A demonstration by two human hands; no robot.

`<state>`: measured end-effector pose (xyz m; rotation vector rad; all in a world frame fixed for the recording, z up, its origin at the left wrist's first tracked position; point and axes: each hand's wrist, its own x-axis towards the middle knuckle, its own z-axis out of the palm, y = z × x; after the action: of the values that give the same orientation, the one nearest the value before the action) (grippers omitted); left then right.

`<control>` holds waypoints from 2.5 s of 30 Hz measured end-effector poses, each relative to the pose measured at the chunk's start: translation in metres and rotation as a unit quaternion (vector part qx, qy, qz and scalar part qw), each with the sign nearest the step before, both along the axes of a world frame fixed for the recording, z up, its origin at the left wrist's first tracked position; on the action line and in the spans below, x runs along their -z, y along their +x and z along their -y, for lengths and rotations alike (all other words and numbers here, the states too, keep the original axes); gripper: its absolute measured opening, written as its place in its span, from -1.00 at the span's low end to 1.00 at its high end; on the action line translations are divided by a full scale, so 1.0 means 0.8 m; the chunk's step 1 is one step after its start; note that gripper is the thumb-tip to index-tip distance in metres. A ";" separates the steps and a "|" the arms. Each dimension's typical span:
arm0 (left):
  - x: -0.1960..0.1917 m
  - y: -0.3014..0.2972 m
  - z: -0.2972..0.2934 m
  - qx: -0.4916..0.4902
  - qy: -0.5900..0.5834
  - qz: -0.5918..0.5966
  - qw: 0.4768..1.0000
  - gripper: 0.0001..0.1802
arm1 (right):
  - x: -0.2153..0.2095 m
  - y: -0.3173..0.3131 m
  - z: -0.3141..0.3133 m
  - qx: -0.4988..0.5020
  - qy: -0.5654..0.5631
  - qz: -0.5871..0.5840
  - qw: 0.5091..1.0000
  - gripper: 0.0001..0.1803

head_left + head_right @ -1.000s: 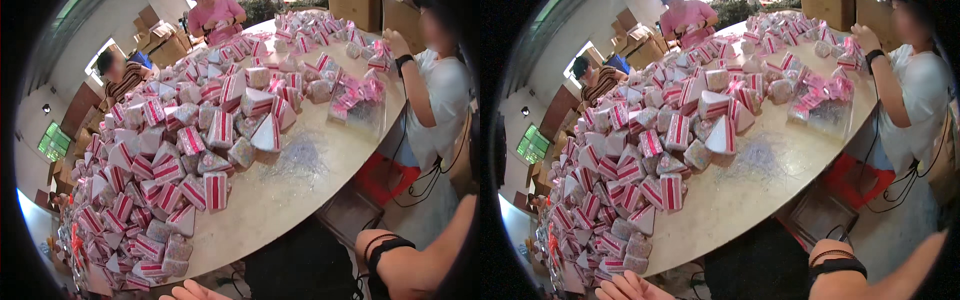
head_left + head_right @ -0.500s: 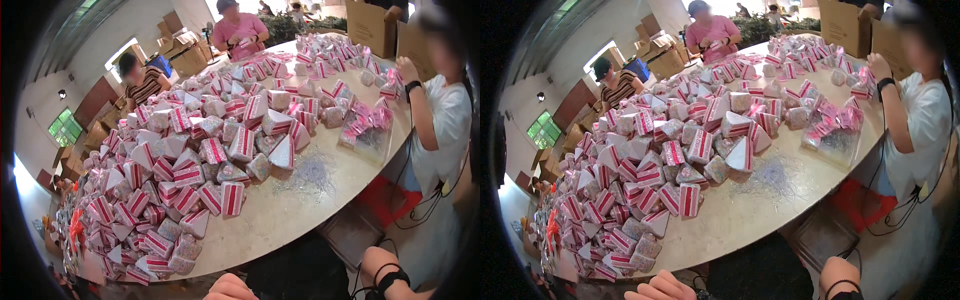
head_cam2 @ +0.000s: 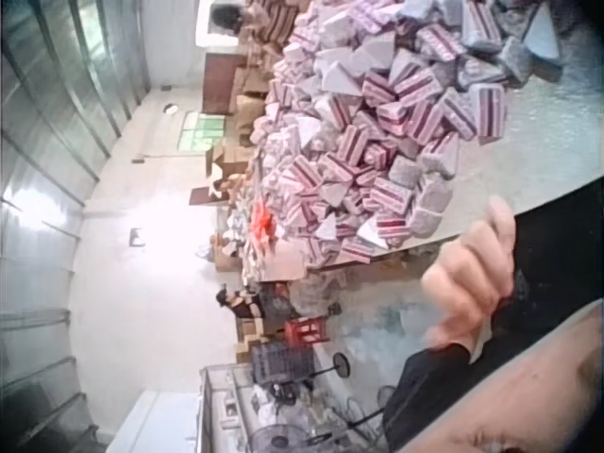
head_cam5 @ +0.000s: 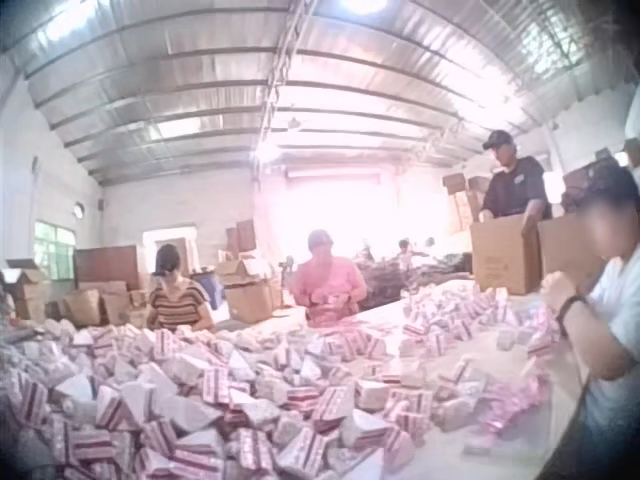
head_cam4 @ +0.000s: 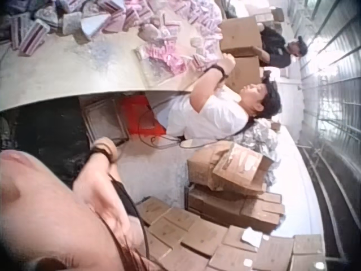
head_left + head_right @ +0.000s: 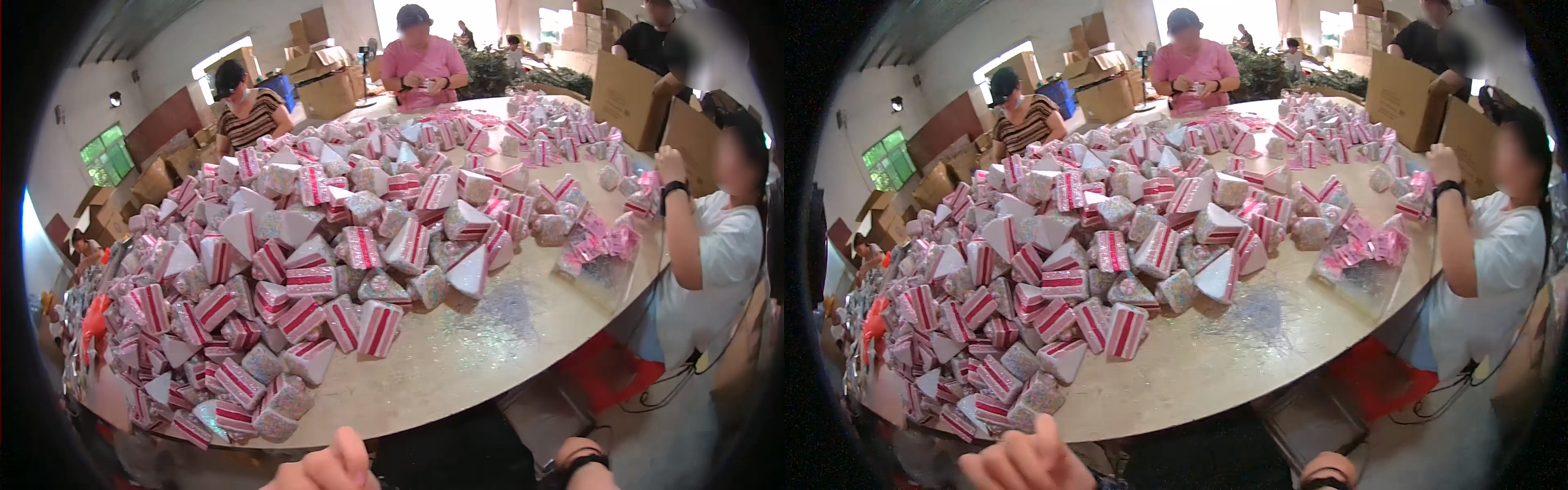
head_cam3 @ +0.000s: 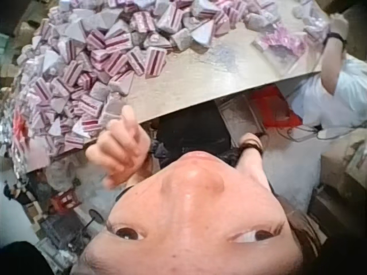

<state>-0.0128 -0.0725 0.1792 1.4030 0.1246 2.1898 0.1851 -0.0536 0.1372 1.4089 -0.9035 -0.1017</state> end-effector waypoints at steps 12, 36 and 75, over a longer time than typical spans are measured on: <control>-0.018 0.007 0.010 0.222 0.219 -0.105 0.944 -0.63 | -0.096 0.011 -0.011 0.057 -0.244 0.117 0.961 -0.69; -0.025 0.007 -0.024 0.343 0.212 -0.002 0.915 -0.63 | 0.031 0.042 -0.094 0.083 -0.496 0.531 0.682 -0.66; 0.039 -0.055 -0.062 0.356 0.078 0.101 0.926 -0.62 | 0.073 -0.061 -0.308 0.789 -0.316 0.416 0.323 -0.38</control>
<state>-0.0568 -0.0232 0.1484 1.0555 -0.5608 1.7230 0.1359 0.1926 0.0785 -0.8531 -2.5411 -0.4332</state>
